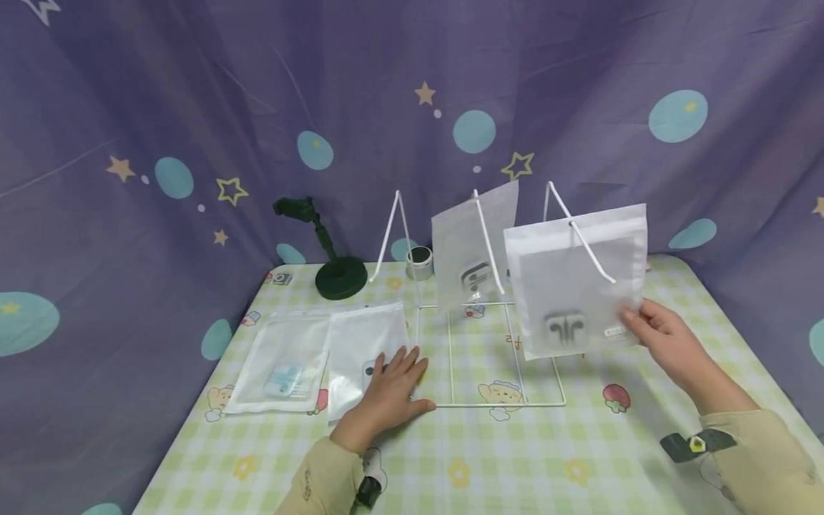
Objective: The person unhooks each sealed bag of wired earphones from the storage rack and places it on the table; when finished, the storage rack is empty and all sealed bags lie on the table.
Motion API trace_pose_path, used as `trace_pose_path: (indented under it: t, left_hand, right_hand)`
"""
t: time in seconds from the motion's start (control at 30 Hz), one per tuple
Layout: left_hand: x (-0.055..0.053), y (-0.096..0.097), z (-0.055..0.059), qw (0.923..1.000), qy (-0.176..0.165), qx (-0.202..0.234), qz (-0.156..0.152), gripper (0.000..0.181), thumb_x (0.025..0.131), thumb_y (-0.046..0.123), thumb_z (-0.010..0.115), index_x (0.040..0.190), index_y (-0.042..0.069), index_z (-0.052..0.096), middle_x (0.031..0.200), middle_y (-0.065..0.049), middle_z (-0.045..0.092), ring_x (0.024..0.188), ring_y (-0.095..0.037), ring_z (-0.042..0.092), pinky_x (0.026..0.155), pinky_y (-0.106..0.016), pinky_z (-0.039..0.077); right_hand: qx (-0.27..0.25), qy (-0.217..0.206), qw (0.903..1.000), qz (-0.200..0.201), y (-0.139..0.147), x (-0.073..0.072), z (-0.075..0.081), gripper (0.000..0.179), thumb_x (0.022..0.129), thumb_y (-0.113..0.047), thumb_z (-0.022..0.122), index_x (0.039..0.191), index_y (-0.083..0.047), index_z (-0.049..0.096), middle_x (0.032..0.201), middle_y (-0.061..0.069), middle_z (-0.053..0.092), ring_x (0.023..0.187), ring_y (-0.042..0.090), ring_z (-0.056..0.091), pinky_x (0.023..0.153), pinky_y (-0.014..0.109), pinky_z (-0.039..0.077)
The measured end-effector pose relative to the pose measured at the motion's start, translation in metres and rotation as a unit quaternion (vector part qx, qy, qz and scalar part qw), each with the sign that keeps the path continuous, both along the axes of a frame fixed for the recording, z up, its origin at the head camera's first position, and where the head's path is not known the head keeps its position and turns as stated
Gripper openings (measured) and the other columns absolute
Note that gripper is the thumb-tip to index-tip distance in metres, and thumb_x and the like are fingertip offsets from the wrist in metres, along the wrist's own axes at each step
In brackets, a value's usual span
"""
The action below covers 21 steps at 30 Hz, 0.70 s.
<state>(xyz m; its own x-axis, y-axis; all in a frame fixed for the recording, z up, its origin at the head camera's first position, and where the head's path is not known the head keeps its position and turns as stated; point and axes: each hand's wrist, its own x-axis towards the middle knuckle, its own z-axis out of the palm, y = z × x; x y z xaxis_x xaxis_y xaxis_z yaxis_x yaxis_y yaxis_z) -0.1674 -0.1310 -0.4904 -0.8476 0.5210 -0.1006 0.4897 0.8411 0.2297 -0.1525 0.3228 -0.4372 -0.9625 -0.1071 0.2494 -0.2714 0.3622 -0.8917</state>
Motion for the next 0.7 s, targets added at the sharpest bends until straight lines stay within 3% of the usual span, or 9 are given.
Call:
trace_pose_path:
  t: [0.47, 0.7]
  left_hand:
    - [0.001, 0.000, 0.001, 0.9999, -0.005, 0.010, 0.010, 0.087, 0.086, 0.056, 0.066, 0.151, 0.007, 0.036, 0.158, -0.012, 0.027, 0.146, -0.034, 0.019, 0.113, -0.062, 0.009]
    - [0.000, 0.001, 0.001, 0.9997, -0.003, 0.021, 0.013, 0.090, 0.085, 0.054, 0.068, 0.152, 0.005, 0.033, 0.157, -0.013, 0.029, 0.146, -0.034, 0.020, 0.113, -0.062, 0.009]
  right_hand:
    - [0.038, 0.017, 0.9990, -0.019, 0.006, 0.035, 0.002, 0.025, 0.102, -0.003, 0.048, 0.119, -0.014, 0.062, 0.107, -0.023, 0.064, 0.095, -0.006, 0.058, 0.075, 0.010, 0.044]
    - [0.044, 0.020, 0.9986, -0.024, 0.009, 0.049, 0.007, 0.028, 0.101, -0.002, 0.048, 0.116, -0.019, 0.063, 0.105, -0.023, 0.064, 0.091, -0.005, 0.061, 0.070, 0.014, 0.049]
